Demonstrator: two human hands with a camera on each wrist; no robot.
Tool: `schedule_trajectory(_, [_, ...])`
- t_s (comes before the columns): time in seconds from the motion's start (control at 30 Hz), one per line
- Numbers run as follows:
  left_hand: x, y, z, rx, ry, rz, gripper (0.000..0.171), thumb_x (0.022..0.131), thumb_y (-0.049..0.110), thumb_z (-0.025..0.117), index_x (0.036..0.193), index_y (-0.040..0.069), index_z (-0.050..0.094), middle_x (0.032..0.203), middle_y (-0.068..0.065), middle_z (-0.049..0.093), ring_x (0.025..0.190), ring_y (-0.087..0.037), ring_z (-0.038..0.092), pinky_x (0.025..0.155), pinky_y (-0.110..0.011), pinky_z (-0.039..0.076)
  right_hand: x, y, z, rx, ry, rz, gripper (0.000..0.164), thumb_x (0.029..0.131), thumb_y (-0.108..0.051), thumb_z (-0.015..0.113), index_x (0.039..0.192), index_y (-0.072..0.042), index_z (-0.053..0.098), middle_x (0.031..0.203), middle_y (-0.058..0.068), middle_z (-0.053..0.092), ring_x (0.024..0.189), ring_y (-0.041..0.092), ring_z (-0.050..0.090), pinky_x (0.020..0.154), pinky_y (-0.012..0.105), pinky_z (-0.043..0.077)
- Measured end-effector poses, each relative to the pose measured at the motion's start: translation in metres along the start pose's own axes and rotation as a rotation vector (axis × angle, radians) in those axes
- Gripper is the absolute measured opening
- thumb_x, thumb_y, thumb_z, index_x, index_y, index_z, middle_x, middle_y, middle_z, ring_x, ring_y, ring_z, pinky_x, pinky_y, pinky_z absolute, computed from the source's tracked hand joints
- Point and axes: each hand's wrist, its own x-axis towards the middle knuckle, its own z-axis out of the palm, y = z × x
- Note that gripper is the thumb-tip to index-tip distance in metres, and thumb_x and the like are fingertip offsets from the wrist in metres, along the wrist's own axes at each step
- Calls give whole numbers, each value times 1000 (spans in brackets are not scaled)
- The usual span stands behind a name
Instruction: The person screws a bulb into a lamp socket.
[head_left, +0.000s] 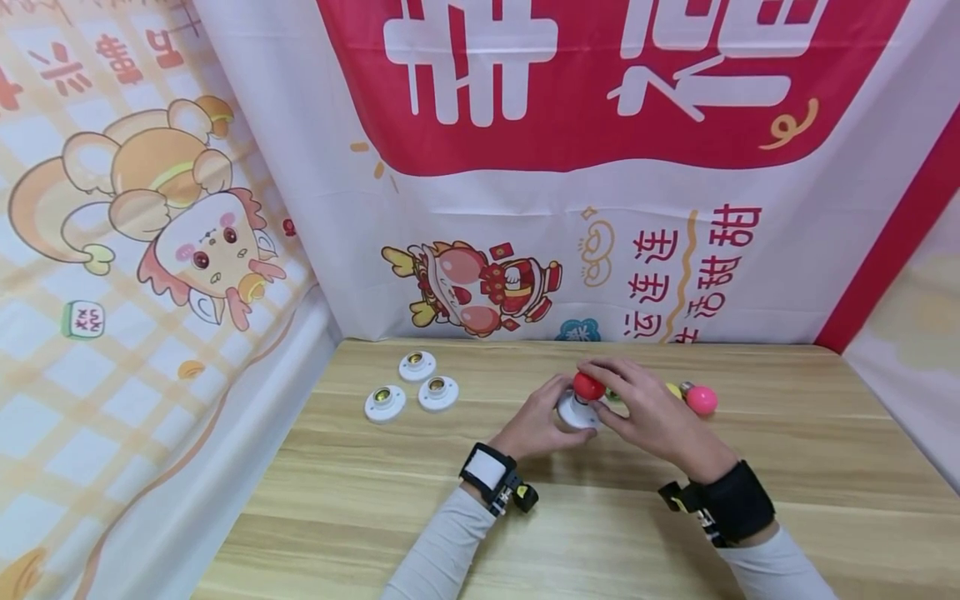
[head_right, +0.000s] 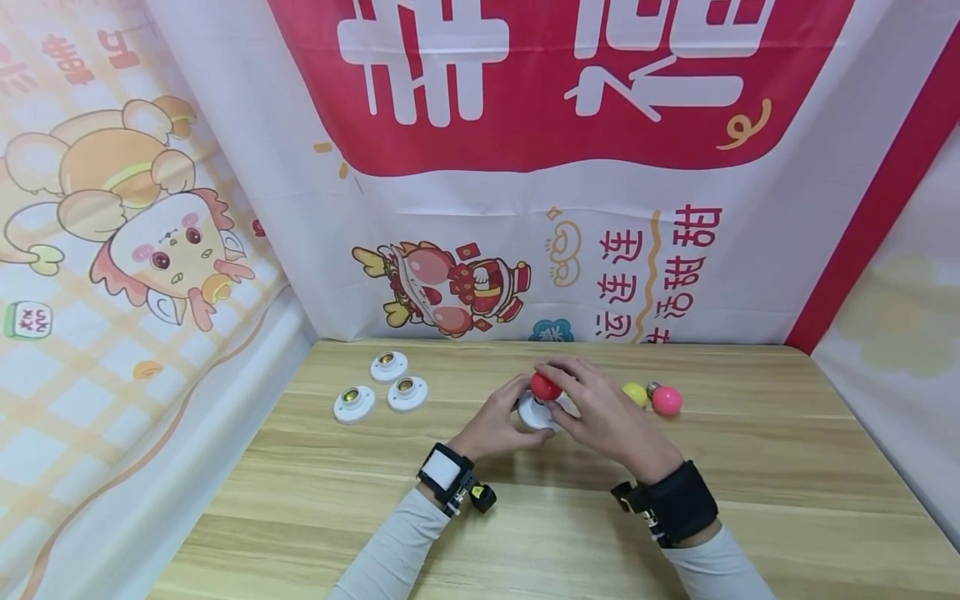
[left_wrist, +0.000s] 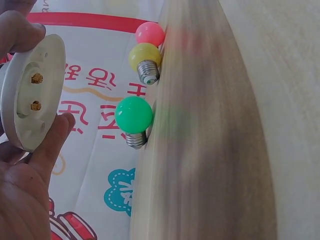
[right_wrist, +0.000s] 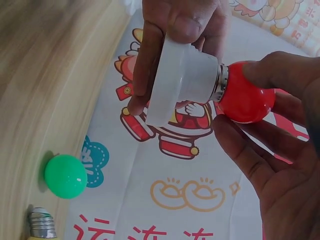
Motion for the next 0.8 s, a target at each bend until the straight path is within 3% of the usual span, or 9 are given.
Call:
schedule_trajectory(0.27, [-1,2,0,35,3,52,72,89,19,87,151,17,50,146,-3,59,135,-14,59,114,-27,53,1,0,1,-18,-2,29,63,82,-18,93,137,-5,67,128,17,68,113,32,71,91,49,66])
schedule_trajectory(0.43, [-1,1,1,26,8,54,73,88,18,88,150,16,50,148,-3,59,136,-15,59,115,-28,52,2,-2,0,19,-20,45,71,84,-21,93,146,-8,60,139,17,63,120,32,70,96,49,65])
schedule_trajectory(0.57, [0,-1,1,21,21,58,72,87,18,88,149,15,51,146,-4,60,134,-16,60,115,-30,52,2,-3,-2,47,-30,48,76,84,-14,90,151,-10,55,147,18,59,126,35,68,100,52,63])
schedule_trajectory(0.8, [0,0,1,10,15,54,70,89,21,87,149,17,50,145,-2,60,133,-12,60,114,-28,53,0,-5,-4,51,-42,20,67,84,-2,82,148,-7,60,148,19,62,130,38,65,103,55,61])
